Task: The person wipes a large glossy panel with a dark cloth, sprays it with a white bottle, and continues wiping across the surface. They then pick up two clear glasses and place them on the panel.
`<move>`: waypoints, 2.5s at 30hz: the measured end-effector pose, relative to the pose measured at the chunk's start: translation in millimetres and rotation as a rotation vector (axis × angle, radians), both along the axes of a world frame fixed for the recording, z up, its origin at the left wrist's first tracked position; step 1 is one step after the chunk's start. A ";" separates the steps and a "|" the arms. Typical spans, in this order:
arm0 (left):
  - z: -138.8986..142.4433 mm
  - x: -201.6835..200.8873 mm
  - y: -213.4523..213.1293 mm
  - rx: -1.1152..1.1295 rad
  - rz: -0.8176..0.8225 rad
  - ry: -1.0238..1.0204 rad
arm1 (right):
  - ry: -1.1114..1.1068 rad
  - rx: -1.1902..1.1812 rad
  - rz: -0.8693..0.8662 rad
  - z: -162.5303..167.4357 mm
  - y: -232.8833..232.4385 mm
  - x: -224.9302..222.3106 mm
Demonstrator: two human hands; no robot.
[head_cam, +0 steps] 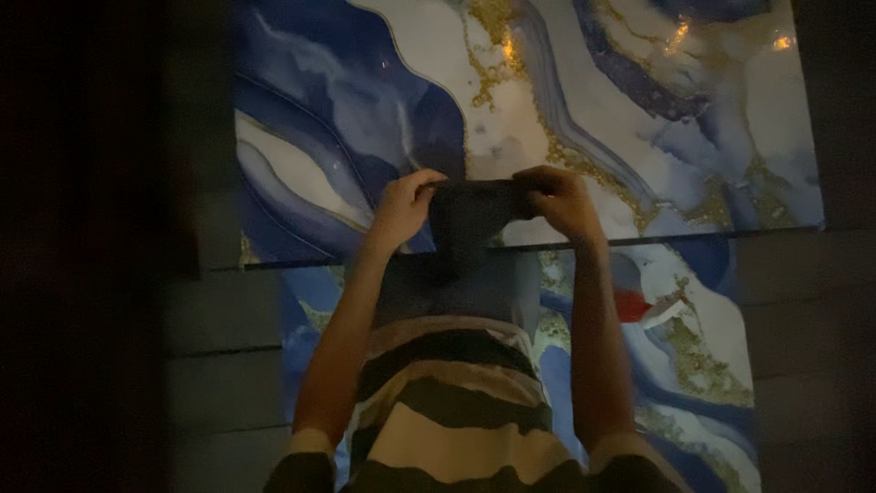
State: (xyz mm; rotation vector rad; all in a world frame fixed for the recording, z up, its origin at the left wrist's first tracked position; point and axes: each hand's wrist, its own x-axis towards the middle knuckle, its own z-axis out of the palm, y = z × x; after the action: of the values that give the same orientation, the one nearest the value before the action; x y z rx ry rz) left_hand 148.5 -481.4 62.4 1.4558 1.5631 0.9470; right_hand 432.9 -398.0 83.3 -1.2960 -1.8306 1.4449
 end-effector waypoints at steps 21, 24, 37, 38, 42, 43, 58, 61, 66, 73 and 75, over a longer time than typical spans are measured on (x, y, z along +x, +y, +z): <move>12.0 22.0 91.3 0.244 0.072 0.213 | 0.096 -0.021 -0.262 -40.7 103.0 43.6; 39.6 13.9 117.8 0.281 0.129 0.313 | 0.292 -0.016 -0.243 -30.9 116.5 42.2; 47.7 18.0 82.7 0.172 0.050 0.443 | -0.185 0.499 -0.278 26.7 85.6 56.6; 40.0 18.9 75.1 0.284 0.091 0.582 | -0.360 0.791 -0.264 23.8 77.4 48.8; 6.3 31.1 47.4 0.141 0.152 0.623 | -0.471 0.564 0.011 -3.7 14.4 -3.9; -1.5 35.6 41.3 0.130 0.158 0.640 | -0.272 0.705 0.051 -12.1 -5.4 -19.4; -10.7 63.9 33.3 0.250 0.200 0.570 | -0.394 0.638 -0.122 -43.0 -51.9 -65.1; -8.6 68.2 36.6 0.307 0.222 0.576 | -0.430 0.669 -0.068 -44.6 -48.1 -61.3; -8.3 72.9 41.9 0.313 0.268 0.537 | -0.397 0.757 -0.082 -47.8 -55.0 -65.2; 0.1 73.5 42.0 0.341 0.332 0.462 | -0.387 0.911 -0.195 -42.5 -64.6 -68.5; 1.6 69.8 37.8 0.303 0.354 0.429 | -0.397 0.922 -0.206 -39.2 -68.4 -69.7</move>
State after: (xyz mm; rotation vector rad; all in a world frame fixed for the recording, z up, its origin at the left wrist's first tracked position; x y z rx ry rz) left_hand 218.2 -443.7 64.0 1.7063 2.1137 1.1680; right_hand 363.3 -466.5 44.1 -1.2342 -2.1148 0.1351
